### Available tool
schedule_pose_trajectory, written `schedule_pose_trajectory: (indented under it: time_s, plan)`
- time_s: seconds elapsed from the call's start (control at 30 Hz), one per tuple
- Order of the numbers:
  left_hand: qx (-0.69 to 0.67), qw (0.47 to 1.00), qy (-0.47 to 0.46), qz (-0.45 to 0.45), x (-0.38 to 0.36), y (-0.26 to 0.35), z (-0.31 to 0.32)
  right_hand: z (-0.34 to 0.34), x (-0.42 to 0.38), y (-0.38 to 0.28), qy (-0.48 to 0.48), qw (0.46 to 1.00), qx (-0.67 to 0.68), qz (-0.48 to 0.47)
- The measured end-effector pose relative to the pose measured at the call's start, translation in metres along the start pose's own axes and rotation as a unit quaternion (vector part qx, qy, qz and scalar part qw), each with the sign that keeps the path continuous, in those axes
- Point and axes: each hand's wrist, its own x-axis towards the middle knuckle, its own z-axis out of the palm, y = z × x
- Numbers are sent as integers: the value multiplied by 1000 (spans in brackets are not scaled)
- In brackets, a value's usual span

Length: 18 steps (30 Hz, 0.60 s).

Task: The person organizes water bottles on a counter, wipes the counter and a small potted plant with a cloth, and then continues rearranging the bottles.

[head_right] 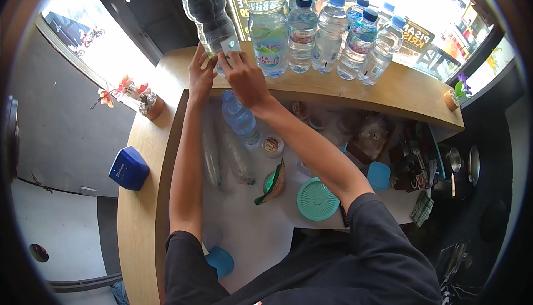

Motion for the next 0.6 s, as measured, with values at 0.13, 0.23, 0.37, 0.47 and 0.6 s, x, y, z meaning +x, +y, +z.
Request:
schedule_pose_trajectory:
  time_s: [0.13, 0.23, 0.37, 0.47, 0.6]
  plan:
    - [17, 1000, -4, -7, 15, -8, 4, 1, -3, 0, -41, 999, 4, 13]
    - [34, 999, 8, 8, 25, -18, 9, 3, -7, 0, -70, 997, -11, 24]
    - [80, 995, 28, 46, 41, -30, 17, 15, -13, 7, -98, 995, 9, 17]
    - [80, 996, 19, 39, 49, -29, 22, 24, -14, 14, -138, 989, 23, 49]
    - [50, 998, 12, 29, 57, -30, 28, 36, -14, 22, -151, 985, 31, 75]
